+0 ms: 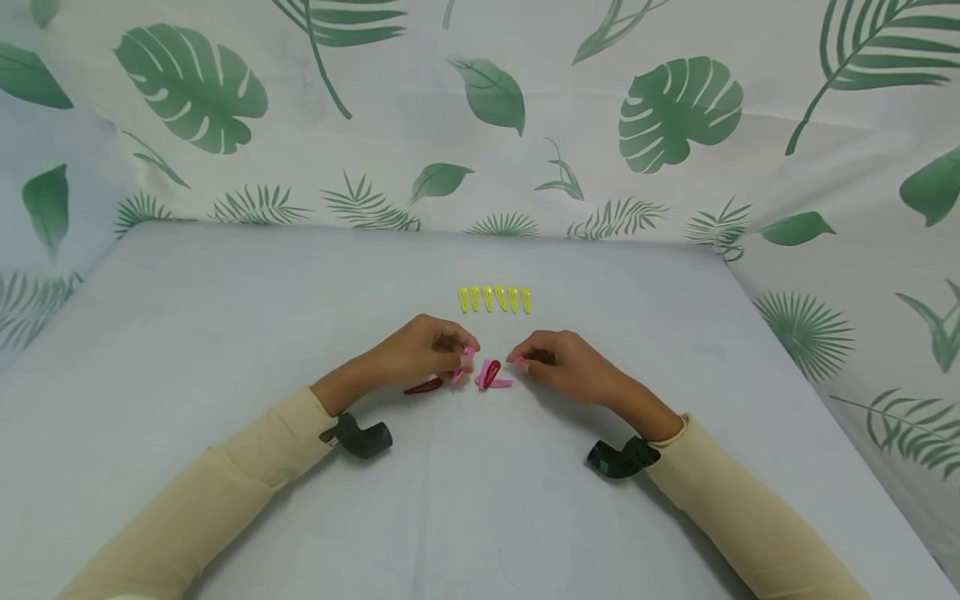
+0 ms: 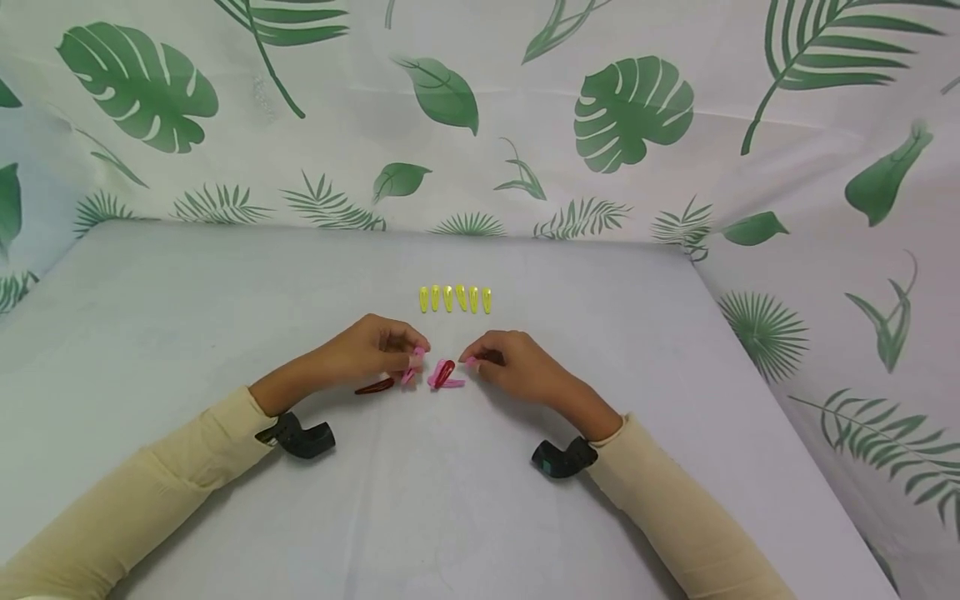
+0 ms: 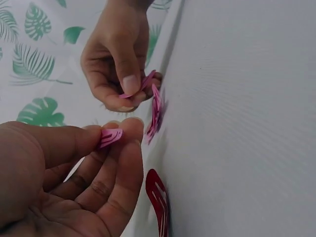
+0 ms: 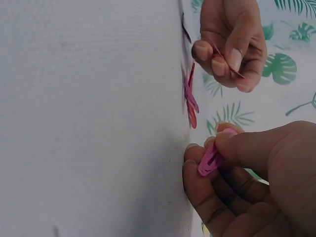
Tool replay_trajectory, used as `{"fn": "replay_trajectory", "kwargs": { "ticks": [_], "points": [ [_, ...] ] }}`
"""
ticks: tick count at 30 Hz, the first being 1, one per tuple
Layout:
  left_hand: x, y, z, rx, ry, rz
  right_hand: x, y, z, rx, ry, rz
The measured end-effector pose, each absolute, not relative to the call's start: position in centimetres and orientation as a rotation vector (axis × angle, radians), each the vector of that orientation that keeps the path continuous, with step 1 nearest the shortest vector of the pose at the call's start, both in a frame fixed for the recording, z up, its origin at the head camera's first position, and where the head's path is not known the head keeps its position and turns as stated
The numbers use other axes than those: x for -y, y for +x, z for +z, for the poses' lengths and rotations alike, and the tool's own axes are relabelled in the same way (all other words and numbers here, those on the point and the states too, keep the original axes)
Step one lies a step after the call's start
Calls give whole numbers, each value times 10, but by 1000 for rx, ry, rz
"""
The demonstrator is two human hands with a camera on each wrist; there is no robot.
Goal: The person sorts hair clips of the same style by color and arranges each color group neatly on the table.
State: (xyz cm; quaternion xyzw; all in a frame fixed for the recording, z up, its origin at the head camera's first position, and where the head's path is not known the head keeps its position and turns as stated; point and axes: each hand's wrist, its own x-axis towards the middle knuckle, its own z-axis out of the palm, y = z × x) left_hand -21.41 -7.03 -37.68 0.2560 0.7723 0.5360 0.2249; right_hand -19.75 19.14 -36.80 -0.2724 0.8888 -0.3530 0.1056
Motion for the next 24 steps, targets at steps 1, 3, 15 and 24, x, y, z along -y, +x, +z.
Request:
{"fn": "replay_trajectory", "kwargs": {
  "ticks": [1, 3, 15, 24],
  "points": [
    [70, -214, -376, -2112, 683, 1494, -192, -198, -368, -2613, -792, -1048],
    [69, -215, -375, -2100, 654, 1496, -192, -199, -366, -2600, -774, -1060],
    [67, -219, -371, -2132, 614, 1564, -190, -214, -366, -2571, -795, -1194],
    [59, -224, -377, -2253, 459, 1740, -179, -223, -363, -2526, -705, -1290]
  ]
}}
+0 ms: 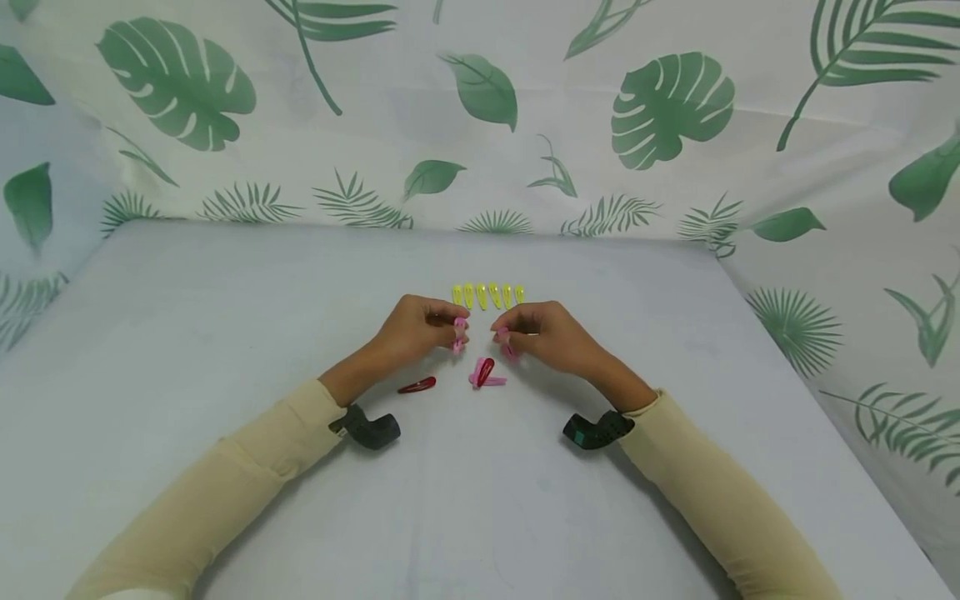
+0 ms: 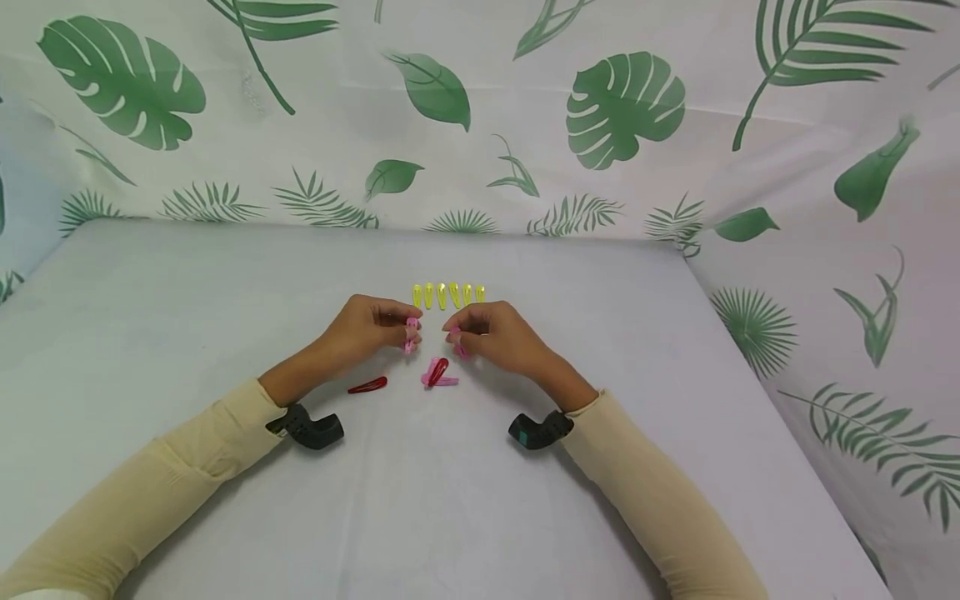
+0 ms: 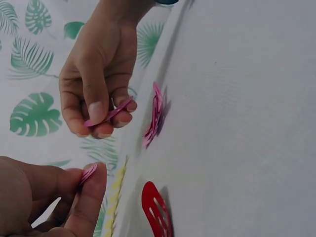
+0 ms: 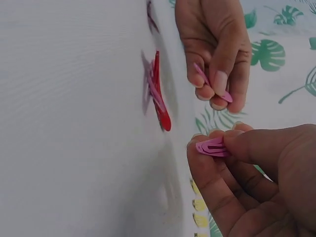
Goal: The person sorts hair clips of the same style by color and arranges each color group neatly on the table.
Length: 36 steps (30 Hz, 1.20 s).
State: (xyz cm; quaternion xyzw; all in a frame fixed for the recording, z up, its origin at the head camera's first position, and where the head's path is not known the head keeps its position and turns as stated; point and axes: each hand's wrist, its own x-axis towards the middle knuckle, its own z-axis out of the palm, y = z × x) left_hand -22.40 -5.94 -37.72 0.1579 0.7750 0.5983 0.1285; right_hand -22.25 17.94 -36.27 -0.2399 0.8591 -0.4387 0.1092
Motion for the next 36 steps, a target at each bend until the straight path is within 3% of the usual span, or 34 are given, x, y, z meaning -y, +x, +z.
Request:
{"fn": "replay_trajectory", "kwargs": {
  "ticks": [20, 36],
  "points": [
    [53, -239, -383, -2327, 273, 1756, -154, -245, -363, -2449, -492, -1440],
    [58, -247, -382, -2565, 452, 1518, -146, -256, -371, -2441, -426, -1454]
  ]
}}
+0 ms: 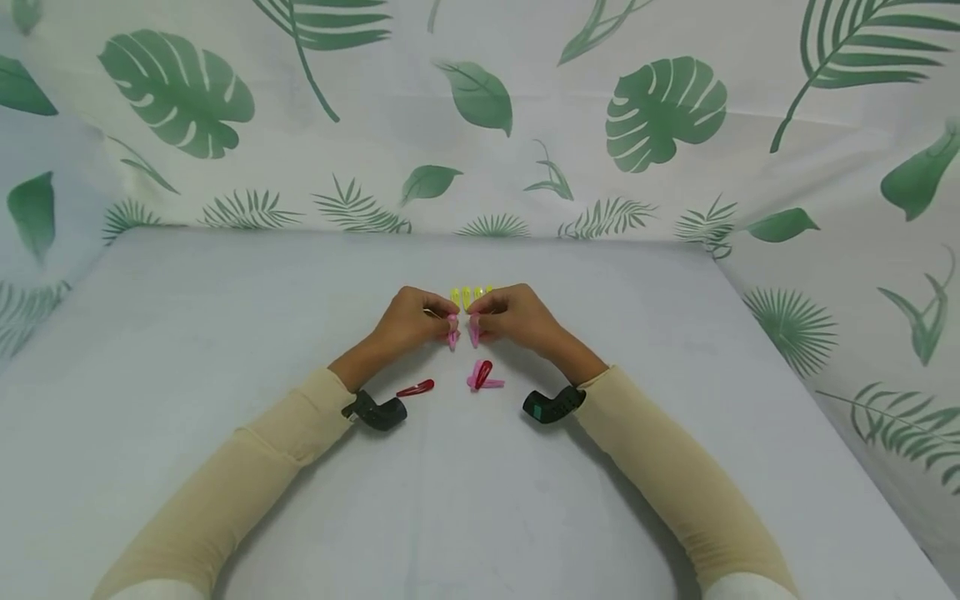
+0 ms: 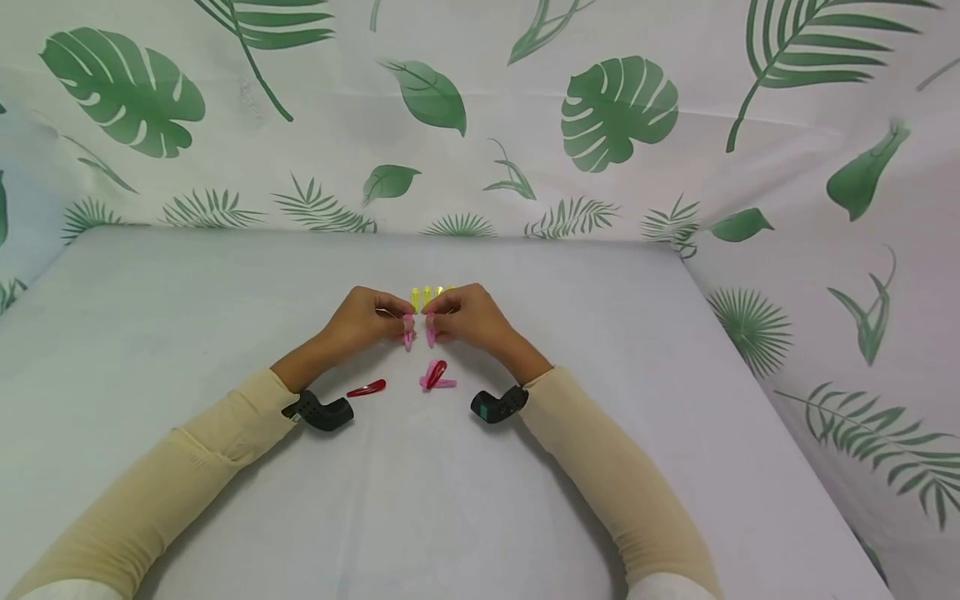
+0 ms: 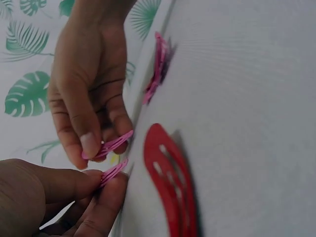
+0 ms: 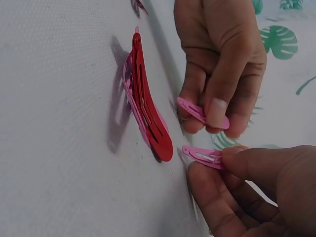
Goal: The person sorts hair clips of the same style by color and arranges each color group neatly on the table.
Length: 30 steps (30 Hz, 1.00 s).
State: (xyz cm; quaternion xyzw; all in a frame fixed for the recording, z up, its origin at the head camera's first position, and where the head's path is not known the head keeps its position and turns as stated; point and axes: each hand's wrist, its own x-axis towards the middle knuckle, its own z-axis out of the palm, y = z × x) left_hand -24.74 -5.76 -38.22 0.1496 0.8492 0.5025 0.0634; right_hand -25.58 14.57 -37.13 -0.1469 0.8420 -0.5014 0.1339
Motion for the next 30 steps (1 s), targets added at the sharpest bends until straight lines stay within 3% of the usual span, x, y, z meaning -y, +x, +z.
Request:
{"fn": "replay_trajectory", "kwargs": {
  "ticks": [30],
  "points": [
    [58, -252, -385, -2683, 657, 1250, -130, -256, -373, -2788, -514, -1060]
  ]
}}
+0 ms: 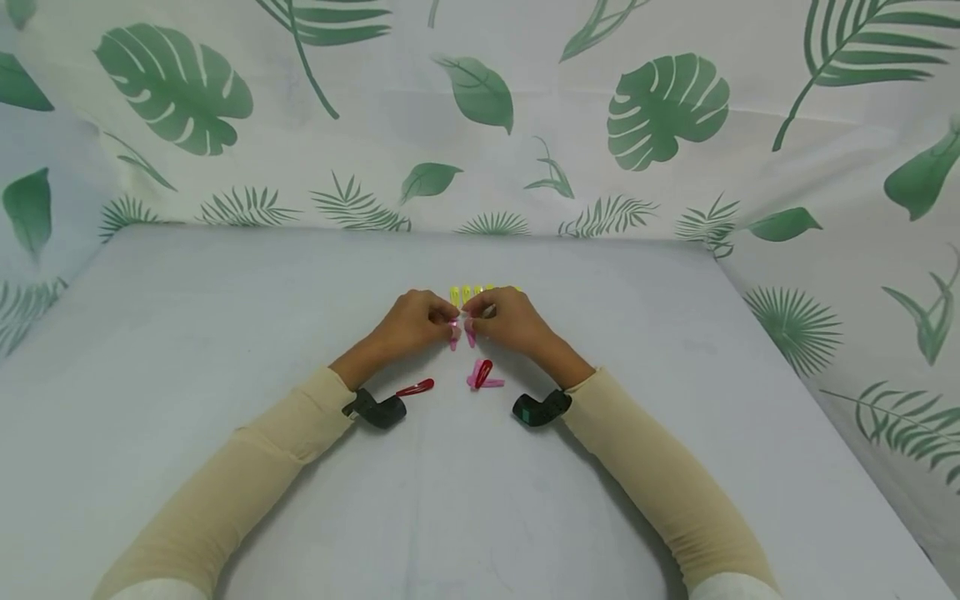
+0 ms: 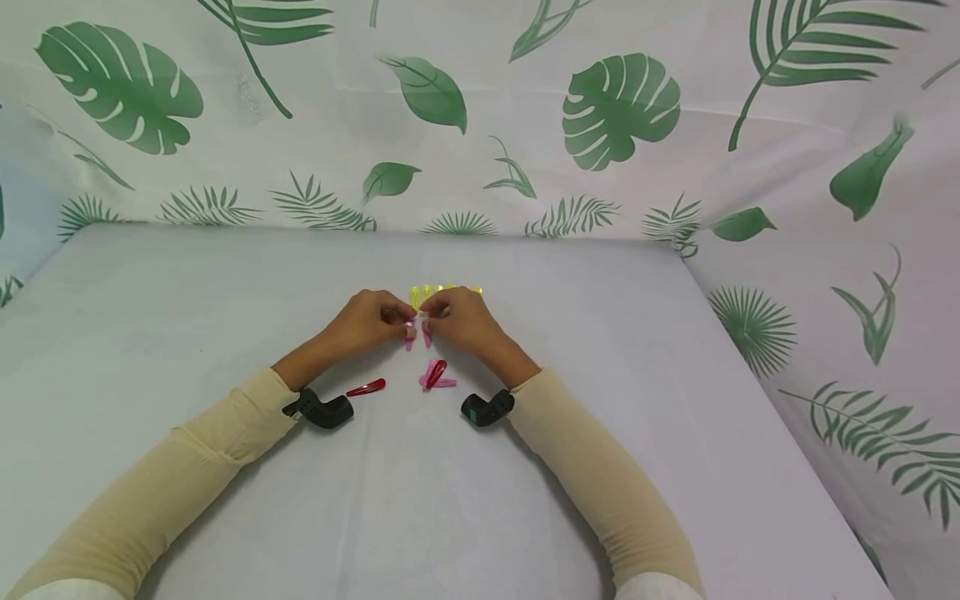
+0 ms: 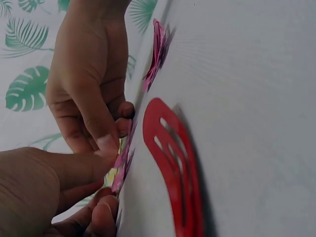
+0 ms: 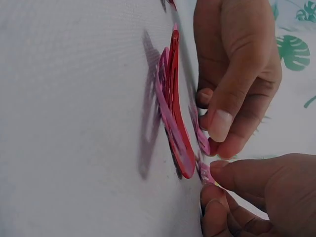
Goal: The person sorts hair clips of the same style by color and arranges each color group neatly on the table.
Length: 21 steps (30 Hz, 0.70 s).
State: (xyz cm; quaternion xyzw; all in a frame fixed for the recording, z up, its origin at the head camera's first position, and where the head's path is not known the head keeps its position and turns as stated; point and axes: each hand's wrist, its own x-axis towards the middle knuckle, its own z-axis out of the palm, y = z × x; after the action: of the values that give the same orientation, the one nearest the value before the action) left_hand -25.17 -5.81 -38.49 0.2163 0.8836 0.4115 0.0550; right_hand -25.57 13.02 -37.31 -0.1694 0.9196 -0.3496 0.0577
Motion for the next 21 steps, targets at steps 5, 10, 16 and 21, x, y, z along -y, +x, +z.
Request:
{"fn": "replay_trajectory", "kwargs": {
  "ticks": [5, 10, 16, 21],
  "points": [
    [61, -250, -384, -2638, 630, 1236, -136, -253, -372, -2798, -490, -1094],
    [61, -248, -382, -2604, 624, 1209, -146, -251, -374, -2769, -492, -1132],
    [62, -246, -381, -2560, 604, 1186, -157, -240, -374, -2617, -511, -1208],
    [62, -245, -380, -2554, 600, 1161, -162, -227, -371, -2481, -596, -1287]
  ]
}}
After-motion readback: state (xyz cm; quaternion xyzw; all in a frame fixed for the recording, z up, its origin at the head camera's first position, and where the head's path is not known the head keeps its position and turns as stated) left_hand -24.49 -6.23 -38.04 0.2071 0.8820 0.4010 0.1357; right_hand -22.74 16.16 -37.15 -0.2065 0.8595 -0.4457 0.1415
